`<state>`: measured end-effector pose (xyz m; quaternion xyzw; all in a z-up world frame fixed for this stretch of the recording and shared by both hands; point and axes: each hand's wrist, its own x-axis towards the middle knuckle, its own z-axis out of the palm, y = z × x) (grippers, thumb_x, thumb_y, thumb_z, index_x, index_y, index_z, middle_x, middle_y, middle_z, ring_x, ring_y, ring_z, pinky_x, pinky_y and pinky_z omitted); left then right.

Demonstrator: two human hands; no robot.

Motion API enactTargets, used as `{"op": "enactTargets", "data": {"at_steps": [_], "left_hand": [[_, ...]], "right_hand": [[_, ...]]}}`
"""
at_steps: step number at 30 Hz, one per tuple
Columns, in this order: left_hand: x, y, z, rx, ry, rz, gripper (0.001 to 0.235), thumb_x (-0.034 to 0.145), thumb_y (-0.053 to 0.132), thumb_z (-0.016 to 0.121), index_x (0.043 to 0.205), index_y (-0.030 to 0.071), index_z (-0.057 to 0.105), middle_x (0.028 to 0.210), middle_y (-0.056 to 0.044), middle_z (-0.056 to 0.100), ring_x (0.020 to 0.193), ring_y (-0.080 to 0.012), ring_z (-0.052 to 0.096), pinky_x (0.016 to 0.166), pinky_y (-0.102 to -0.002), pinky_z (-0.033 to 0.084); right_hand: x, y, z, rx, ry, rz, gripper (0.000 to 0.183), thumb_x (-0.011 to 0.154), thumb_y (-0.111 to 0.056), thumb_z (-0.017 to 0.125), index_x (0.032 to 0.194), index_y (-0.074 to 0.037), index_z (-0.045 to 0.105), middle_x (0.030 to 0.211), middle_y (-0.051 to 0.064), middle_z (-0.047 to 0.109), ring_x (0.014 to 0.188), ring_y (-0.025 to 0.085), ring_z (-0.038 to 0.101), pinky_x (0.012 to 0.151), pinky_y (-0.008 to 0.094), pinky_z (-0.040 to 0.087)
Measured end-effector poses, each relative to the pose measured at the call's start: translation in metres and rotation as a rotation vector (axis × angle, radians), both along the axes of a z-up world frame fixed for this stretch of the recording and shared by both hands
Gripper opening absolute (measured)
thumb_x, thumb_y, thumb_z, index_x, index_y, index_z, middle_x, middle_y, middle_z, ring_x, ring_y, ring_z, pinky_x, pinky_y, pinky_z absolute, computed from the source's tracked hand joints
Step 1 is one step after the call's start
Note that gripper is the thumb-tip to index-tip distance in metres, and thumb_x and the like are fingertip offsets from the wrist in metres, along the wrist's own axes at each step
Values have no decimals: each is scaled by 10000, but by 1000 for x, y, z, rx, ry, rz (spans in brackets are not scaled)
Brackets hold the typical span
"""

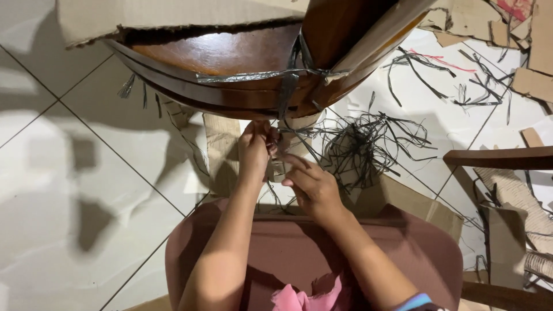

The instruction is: Wrapping the legs of a wooden chair with cardboard and securing it with twisted wire ties for protection.

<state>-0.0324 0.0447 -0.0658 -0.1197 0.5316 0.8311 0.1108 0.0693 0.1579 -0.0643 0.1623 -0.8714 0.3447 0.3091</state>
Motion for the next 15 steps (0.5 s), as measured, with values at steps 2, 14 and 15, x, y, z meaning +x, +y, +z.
{"op": "enactTargets", "data": {"at_steps": [2, 14, 15], "left_hand": [[-12, 5, -24, 4, -23, 42, 260, 1052, 156, 405, 815, 142, 510, 568, 1, 468, 479, -98, 406, 443, -207, 329], [-7, -17, -14, 527, -136, 76, 270, 1060, 144, 485, 793, 178, 510, 608, 56, 347, 670, -136, 540, 717, -255, 493], [-4, -18, -12, 575, -135, 38, 260, 1042, 139, 530, 787, 187, 512, 604, 71, 336, 676, -113, 511, 712, -238, 451]], "right_hand": [[-8, 0, 18, -20, -32, 93, 195, 983, -227, 660, 820, -120, 673, 1039, 60, 780, 824, 344, 745, 575, 420, 560], [-16, 44, 18, 169, -18, 114, 118, 988, -96, 578, 964, -109, 692, 801, 88, 689, 610, 386, 667, 538, 429, 559], [-13, 42, 20, 185, -26, 101, 107, 971, -70, 591, 934, -116, 680, 765, 80, 688, 573, 382, 663, 526, 418, 557]]}}
